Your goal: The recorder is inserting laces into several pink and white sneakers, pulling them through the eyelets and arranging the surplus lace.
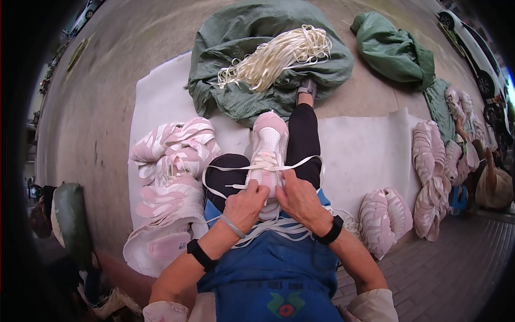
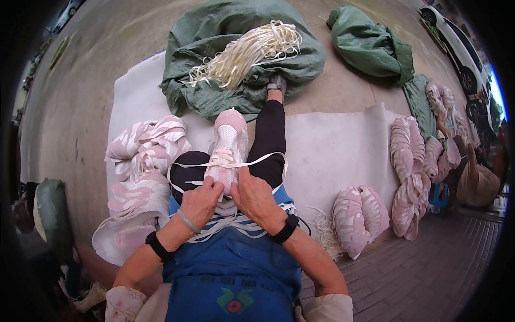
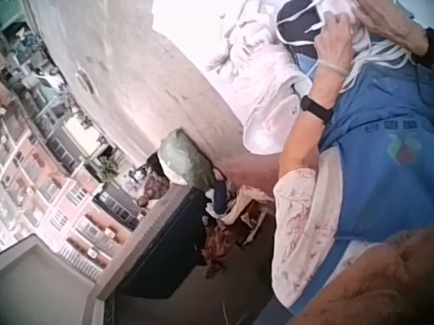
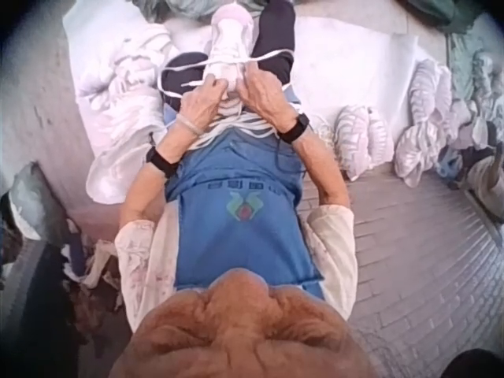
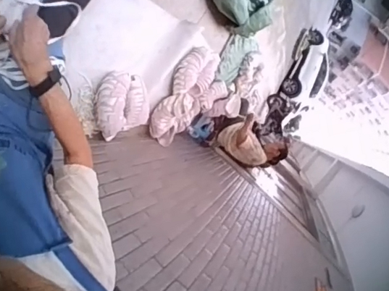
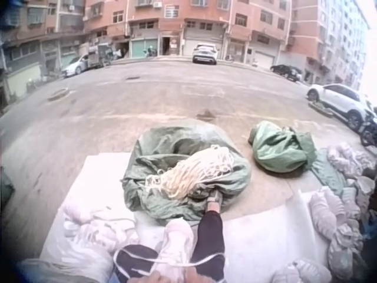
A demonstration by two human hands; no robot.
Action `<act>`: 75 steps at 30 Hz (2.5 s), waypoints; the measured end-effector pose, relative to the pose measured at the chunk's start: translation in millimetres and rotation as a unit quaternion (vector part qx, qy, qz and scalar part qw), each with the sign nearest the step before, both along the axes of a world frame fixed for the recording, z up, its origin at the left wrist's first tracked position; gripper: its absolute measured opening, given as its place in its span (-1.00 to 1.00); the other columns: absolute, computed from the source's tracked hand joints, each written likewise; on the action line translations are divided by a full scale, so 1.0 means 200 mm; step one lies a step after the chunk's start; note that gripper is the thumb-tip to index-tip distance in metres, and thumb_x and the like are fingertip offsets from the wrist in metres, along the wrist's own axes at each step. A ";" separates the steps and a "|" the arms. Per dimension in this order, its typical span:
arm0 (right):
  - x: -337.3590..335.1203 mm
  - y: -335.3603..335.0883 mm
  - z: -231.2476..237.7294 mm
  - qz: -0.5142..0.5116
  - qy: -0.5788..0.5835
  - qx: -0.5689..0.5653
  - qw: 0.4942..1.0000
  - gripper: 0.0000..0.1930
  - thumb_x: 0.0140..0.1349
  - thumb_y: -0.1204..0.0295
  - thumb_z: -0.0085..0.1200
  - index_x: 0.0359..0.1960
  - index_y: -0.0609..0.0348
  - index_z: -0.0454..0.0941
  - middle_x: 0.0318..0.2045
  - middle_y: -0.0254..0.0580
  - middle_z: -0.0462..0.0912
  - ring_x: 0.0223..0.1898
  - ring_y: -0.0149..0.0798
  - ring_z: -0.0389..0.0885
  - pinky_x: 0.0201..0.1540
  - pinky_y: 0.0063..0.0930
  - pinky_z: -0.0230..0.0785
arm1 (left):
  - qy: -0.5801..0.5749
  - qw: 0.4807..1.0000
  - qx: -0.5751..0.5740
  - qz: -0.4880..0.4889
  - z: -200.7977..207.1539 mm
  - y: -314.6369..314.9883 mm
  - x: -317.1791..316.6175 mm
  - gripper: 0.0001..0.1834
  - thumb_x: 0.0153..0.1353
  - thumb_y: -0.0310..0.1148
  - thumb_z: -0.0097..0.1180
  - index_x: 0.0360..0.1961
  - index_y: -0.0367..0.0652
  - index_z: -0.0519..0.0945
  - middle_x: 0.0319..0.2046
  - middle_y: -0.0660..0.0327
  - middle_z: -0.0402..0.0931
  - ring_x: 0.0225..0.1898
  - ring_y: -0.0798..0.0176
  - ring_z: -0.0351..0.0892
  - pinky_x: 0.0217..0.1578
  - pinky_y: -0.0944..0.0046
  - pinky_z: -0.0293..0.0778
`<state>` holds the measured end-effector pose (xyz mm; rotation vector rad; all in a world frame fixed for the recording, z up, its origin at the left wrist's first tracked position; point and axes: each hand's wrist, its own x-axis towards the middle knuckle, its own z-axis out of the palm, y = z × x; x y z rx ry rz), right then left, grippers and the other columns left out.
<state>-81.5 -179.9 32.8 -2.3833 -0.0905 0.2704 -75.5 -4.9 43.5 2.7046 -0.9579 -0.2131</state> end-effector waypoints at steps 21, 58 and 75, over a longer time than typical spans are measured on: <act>-0.02 -0.10 0.19 0.059 -0.004 0.111 0.992 -0.83 0.12 0.47 0.03 -0.29 0.31 0.48 -0.49 0.11 0.57 -0.43 0.14 0.58 -0.33 -0.17 0.45 | 0.164 0.958 -0.098 0.212 0.04 0.24 0.04 -0.81 0.26 -0.30 -0.06 -0.18 -0.17 0.40 -0.49 -0.02 0.56 -0.41 -0.14 0.59 -0.35 -0.10 0.47; 0.21 -0.16 0.07 -0.057 -0.043 0.065 0.995 -0.87 0.21 0.48 0.02 -0.23 0.21 0.48 -0.38 -0.02 0.59 -0.41 0.03 0.58 -0.37 -0.22 0.42 | 0.211 0.929 -0.160 0.257 -0.01 0.21 0.22 -0.74 0.29 -0.20 -0.06 -0.27 -0.11 0.60 -0.40 -0.06 0.58 -0.32 -0.23 0.55 -0.29 -0.09 0.44; 0.11 -0.12 0.02 -0.030 -0.033 0.134 0.990 -0.88 0.19 0.48 0.06 -0.33 0.29 0.53 -0.41 -0.01 0.52 -0.34 0.01 0.52 -0.25 -0.25 0.38 | 0.171 0.925 -0.220 0.257 -0.10 0.21 0.22 -0.75 0.26 -0.28 0.03 -0.30 -0.28 0.60 -0.52 -0.04 0.55 -0.45 -0.03 0.58 -0.39 0.15 0.45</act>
